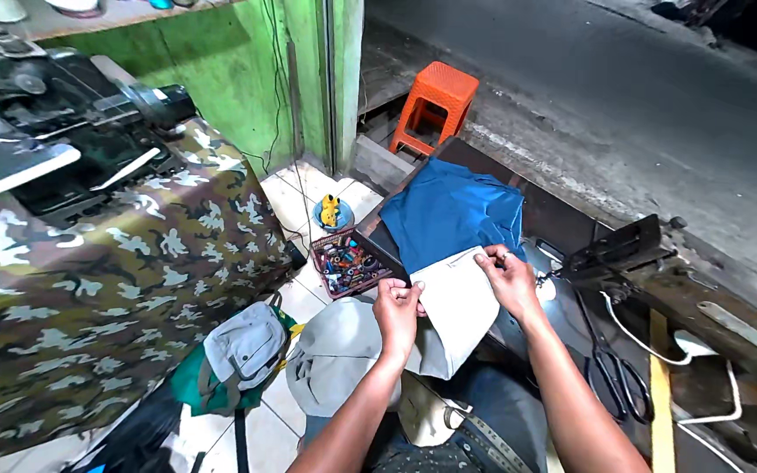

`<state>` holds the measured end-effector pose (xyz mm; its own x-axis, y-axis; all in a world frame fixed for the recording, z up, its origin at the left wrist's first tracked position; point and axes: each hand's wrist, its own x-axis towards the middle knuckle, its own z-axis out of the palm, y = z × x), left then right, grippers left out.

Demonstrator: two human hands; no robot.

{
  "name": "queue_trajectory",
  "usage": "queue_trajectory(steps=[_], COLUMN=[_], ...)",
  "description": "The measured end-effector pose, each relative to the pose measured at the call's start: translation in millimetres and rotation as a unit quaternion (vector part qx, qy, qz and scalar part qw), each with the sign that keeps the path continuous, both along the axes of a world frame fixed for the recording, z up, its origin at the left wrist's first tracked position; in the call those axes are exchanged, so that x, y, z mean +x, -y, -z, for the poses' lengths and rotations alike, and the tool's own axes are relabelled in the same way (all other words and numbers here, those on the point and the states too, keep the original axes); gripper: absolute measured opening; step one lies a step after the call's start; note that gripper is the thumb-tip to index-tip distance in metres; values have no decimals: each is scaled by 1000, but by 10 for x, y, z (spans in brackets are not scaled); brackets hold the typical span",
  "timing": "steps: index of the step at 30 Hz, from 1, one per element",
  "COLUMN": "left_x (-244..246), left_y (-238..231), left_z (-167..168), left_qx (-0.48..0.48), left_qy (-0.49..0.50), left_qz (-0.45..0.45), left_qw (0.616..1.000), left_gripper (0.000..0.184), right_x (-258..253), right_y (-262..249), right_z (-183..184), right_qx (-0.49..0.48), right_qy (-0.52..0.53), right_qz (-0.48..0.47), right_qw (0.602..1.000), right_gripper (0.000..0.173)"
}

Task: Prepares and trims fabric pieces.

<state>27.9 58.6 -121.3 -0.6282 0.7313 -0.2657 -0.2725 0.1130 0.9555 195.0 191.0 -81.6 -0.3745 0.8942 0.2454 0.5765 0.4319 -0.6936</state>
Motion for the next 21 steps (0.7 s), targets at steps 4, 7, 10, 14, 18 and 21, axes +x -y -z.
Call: queue_trajectory(steps=[4, 7, 10, 14, 18, 21], left_x=[2, 0, 13, 5, 1, 7], left_y=[-20, -28, -45, -38, -72, -83], left_z=[61, 91, 67, 37, 68, 88], left_qx=[-8, -4, -2, -10, -27, -23], left_qy=[9, 4, 7, 6, 12, 2], left_qz=[12, 16, 13, 13, 21, 19], left_qw=[1000, 1000, 1000, 1000, 999, 1000], left_gripper=[33, 25, 25, 28, 23, 21], right_x=[28, 26, 43, 11, -4, 8], right_y=[-12, -27, -44, -53, -117, -151], right_z=[69, 64, 13, -49, 88, 177], right_qx=[-4, -16, -13, -9, -53, -76], right_qy=[-1, 0, -8, 1, 34, 6], right_qz=[8, 6, 4, 13, 41, 47], right_qw=[1000, 1000, 1000, 1000, 997, 996], right_gripper=[25, 27, 28, 29, 40, 40])
